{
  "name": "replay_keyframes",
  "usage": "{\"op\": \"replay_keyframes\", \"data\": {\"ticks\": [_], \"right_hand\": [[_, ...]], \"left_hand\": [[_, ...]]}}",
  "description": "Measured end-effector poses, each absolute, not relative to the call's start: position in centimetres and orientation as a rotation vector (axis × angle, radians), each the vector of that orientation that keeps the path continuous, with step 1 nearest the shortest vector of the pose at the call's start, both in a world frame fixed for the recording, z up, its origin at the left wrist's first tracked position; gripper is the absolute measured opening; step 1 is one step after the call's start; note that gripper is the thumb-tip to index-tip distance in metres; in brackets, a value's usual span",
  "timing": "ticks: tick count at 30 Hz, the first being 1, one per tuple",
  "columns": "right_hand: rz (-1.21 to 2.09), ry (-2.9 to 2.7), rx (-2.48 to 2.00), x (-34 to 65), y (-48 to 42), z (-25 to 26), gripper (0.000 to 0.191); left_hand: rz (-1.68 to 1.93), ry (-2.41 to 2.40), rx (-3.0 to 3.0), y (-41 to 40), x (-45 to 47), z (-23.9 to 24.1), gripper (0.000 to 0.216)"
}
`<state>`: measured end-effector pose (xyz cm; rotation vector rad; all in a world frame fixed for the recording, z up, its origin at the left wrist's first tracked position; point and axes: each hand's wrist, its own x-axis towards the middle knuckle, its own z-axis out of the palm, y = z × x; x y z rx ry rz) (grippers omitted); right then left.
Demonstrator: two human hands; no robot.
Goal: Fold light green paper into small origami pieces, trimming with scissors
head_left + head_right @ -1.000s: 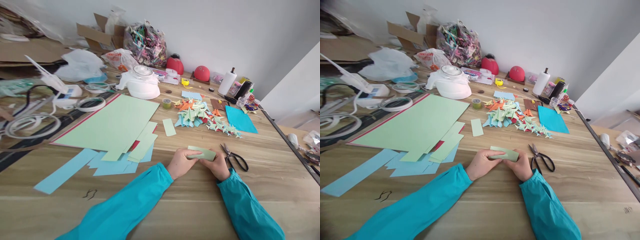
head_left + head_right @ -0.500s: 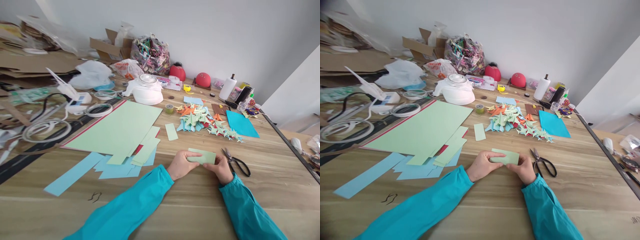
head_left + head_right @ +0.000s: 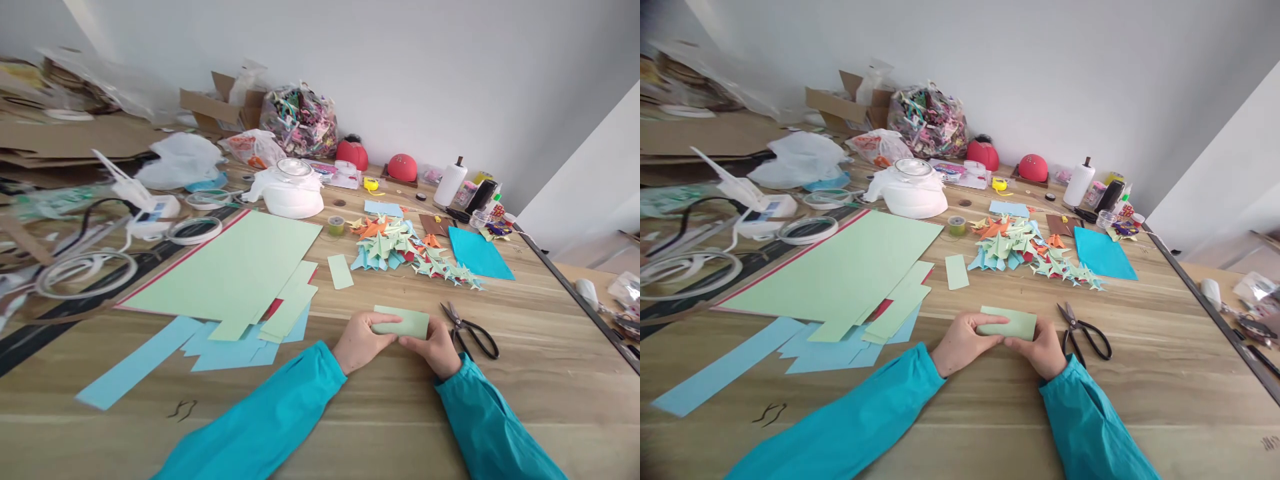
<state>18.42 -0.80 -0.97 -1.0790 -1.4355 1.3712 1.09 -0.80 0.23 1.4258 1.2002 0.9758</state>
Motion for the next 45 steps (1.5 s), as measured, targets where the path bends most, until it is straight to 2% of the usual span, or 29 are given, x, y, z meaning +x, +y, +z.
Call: {"op": "replay_keyframes", "data": {"ticks": [4, 16, 33, 45], "right_hand": [[1.349, -1.461, -1.115, 18.4, -0.8, -1.0, 0.031], [1.414, -1.263, -1.113, 18.9, -0.6, -1.0, 0.041], [1.328, -1.267, -1.161, 19.6, 0.0, -2.1, 0.039], [1.325, -1.212, -1.172, 20.2, 0.3, -2.4, 0.036]], "left_hand": [[0.98, 1.188, 1.436, -1.0, 1.4, 0.1, 0.027], [0.978, 1.154, 1.431, 0.2, 0.0, -0.5, 0.031], [0.953, 1.071, 1.323, 0.4, -0.3, -0.1, 0.029], [0.888, 0.857, 1.296, 1.0, -1.1, -1.0, 0.046]]}}
